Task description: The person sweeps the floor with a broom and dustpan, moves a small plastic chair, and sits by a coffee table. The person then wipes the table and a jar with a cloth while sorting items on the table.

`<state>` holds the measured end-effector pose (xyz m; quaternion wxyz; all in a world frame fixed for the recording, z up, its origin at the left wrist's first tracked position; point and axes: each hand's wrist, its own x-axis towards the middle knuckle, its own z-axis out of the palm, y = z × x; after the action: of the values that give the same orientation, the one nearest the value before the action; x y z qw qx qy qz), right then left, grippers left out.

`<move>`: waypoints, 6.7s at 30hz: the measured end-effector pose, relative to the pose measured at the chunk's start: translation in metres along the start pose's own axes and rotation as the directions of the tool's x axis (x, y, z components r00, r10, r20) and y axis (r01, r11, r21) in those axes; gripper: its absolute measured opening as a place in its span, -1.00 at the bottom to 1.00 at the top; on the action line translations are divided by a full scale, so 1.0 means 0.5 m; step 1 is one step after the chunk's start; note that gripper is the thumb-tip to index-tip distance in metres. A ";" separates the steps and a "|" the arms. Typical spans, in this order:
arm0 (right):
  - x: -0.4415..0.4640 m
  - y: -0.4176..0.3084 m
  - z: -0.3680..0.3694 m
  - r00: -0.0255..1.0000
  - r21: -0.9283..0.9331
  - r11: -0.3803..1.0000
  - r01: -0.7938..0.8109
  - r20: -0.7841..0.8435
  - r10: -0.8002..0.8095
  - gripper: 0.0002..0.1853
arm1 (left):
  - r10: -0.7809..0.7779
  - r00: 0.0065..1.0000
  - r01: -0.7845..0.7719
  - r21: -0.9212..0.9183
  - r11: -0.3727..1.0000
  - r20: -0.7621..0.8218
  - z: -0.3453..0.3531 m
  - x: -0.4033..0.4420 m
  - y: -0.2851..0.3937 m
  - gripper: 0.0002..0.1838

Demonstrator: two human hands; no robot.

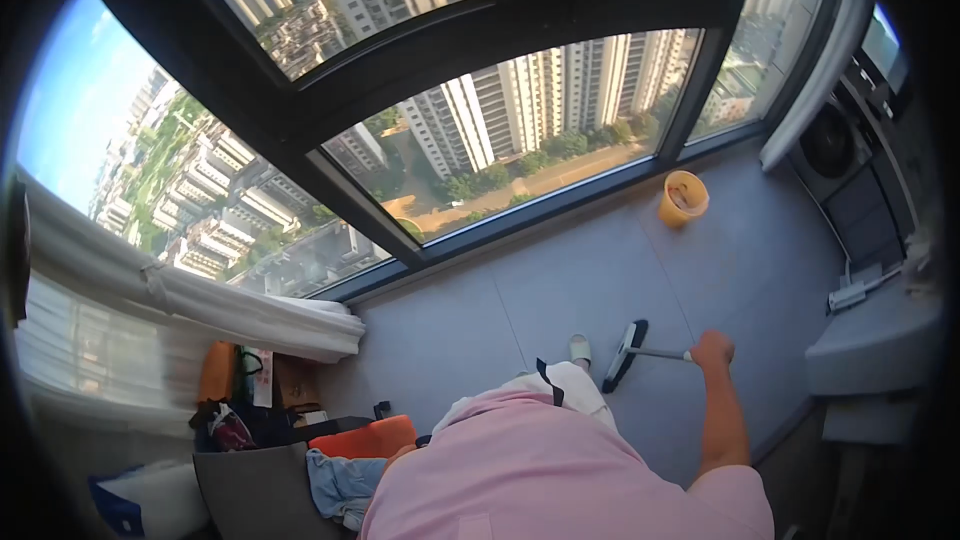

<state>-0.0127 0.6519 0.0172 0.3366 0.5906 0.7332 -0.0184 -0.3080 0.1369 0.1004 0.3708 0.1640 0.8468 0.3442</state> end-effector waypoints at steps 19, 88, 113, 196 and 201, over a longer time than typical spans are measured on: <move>-0.274 0.135 0.402 0.957 0.470 0.843 -0.262 0.236 0.166 -0.52 | 0.039 0.984 -0.066 0.154 0.986 0.173 0.032 0.137 0.052 -0.76; 0.191 0.129 0.251 0.962 0.891 0.419 -0.175 0.244 -0.118 -0.46 | -0.181 0.853 0.202 0.010 0.979 0.490 0.320 0.314 0.638 -0.83; -0.108 0.311 0.250 0.626 0.517 0.352 -0.780 0.655 0.424 -0.51 | -0.276 0.601 0.001 0.344 0.939 0.751 0.287 0.708 0.781 -0.76; 1.419 0.594 -0.238 0.843 0.806 0.304 -0.508 0.538 -0.019 -0.47 | -0.380 0.562 0.334 0.219 0.917 0.734 1.084 0.902 1.452 -0.73; 1.278 0.673 -0.030 0.890 0.675 0.643 -0.362 0.455 0.024 -0.51 | -0.371 0.590 0.333 0.202 0.921 0.717 1.129 0.902 1.439 -0.84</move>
<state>0.2273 1.3052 -0.1756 0.2099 0.7350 0.5052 -0.4007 -0.1761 1.1482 0.0995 0.7398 0.1277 0.6441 0.1470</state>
